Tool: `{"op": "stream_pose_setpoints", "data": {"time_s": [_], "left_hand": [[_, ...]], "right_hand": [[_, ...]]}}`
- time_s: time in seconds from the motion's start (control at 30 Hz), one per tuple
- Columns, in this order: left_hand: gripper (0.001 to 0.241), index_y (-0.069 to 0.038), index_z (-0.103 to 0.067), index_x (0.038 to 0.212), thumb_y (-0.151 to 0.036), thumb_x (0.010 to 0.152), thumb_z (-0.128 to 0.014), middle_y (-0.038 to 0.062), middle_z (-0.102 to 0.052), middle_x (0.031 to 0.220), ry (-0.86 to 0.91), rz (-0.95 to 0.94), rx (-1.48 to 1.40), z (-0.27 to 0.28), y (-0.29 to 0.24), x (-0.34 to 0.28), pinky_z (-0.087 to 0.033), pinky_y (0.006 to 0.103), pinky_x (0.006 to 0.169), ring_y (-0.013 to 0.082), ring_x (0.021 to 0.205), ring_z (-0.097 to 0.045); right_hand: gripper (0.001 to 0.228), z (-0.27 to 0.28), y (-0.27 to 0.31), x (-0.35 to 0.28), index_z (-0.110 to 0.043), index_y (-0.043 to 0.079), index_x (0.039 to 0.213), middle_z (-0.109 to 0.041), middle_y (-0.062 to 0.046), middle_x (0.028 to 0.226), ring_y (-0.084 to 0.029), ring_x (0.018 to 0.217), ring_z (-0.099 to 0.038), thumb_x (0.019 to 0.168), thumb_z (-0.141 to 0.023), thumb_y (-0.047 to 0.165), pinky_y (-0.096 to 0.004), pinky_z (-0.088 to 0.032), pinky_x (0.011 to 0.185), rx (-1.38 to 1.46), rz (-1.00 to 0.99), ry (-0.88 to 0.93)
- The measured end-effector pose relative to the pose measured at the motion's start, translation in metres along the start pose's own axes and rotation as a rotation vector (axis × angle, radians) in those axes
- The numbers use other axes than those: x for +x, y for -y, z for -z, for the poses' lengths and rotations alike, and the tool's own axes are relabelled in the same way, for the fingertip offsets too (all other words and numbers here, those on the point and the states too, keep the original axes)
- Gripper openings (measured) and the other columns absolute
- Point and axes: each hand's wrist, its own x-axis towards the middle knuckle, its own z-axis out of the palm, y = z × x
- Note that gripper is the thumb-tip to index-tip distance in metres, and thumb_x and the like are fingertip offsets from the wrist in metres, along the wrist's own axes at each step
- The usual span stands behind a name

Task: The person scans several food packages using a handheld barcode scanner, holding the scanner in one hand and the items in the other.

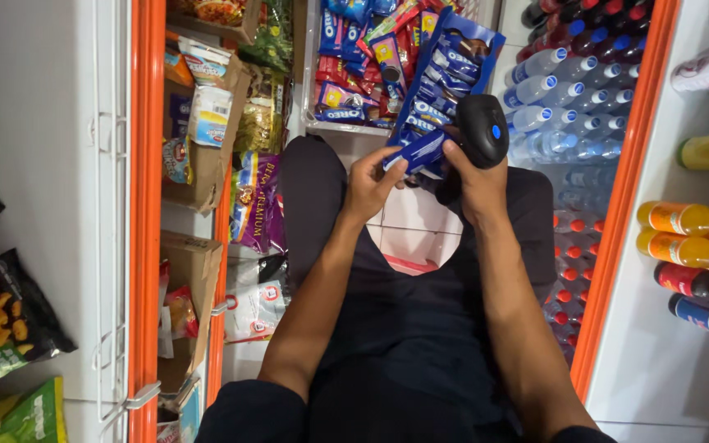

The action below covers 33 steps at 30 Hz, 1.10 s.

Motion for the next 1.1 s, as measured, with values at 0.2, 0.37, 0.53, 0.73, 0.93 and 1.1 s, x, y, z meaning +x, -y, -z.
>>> {"op": "stream_pose_setpoints", "data": {"time_s": [0.2, 0.37, 0.53, 0.73, 0.93, 1.1], "left_hand": [[0.044, 0.009, -0.058, 0.139, -0.022, 0.107, -0.062, 0.014, -0.074, 0.108, 0.086, 0.034, -0.172, 0.003, -0.006, 0.002, -0.057, 0.0263, 0.08, 0.0131, 0.088, -0.07], [0.056, 0.004, -0.049, 0.151, -0.037, 0.113, -0.045, 0.012, -0.074, 0.106, 0.101, 0.119, -0.245, 0.007, -0.008, 0.003, -0.055, 0.0252, 0.078, 0.0121, 0.086, -0.067], [0.059, 0.0, -0.045, 0.154, -0.04, 0.112, -0.041, 0.008, -0.069, 0.12, 0.027, 0.153, -0.277, 0.001, 0.005, 0.006, -0.059, 0.0279, 0.082, 0.0107, 0.094, -0.066], [0.059, 0.002, -0.046, 0.156, -0.04, 0.115, -0.045, 0.018, -0.07, 0.12, -0.035, 0.182, -0.468, 0.012, 0.019, 0.008, -0.06, 0.0324, 0.083, 0.0228, 0.096, -0.073], [0.062, 0.0, -0.04, 0.156, -0.039, 0.108, -0.05, 0.017, -0.064, 0.137, -0.228, 0.129, -0.539, 0.019, 0.013, 0.015, -0.06, 0.0396, 0.093, 0.0313, 0.118, -0.07], [0.064, -0.003, -0.037, 0.159, -0.039, 0.108, -0.051, 0.019, -0.061, 0.139, -0.289, 0.124, -0.601, 0.019, 0.01, 0.018, -0.055, 0.042, 0.102, 0.0319, 0.123, -0.065]], "right_hand": [[0.027, -0.004, -0.018, 0.013, -0.063, 0.003, 0.112, -0.067, -0.005, 0.092, -0.017, 0.075, -0.065, 0.09, -0.079, 0.002, -0.03, -0.055, 0.067, 0.104, 0.006, -0.127], [0.027, -0.003, -0.028, 0.015, -0.061, 0.004, 0.114, -0.064, -0.004, 0.095, -0.015, 0.08, -0.065, 0.092, -0.078, 0.001, -0.03, -0.055, 0.069, 0.139, 0.033, -0.139], [0.029, -0.003, -0.033, 0.017, -0.06, 0.006, 0.113, -0.064, -0.003, 0.094, -0.015, 0.079, -0.065, 0.09, -0.077, 0.0, -0.031, -0.055, 0.068, 0.157, 0.077, -0.18], [0.021, -0.009, -0.032, 0.013, -0.063, 0.003, 0.107, -0.065, -0.005, 0.09, -0.016, 0.075, -0.065, 0.093, -0.079, 0.001, -0.031, -0.055, 0.068, 0.11, 0.081, -0.171], [0.03, -0.023, 0.011, -0.018, -0.071, 0.001, 0.106, -0.073, -0.011, 0.086, -0.019, 0.068, -0.066, 0.091, -0.08, 0.026, -0.033, -0.052, 0.064, -0.671, -0.181, -0.145], [0.042, -0.026, 0.005, -0.024, -0.068, 0.003, 0.11, -0.073, -0.017, 0.096, -0.036, 0.087, -0.071, 0.077, -0.086, 0.022, -0.041, -0.055, 0.074, -0.935, 0.34, 0.369]]}}
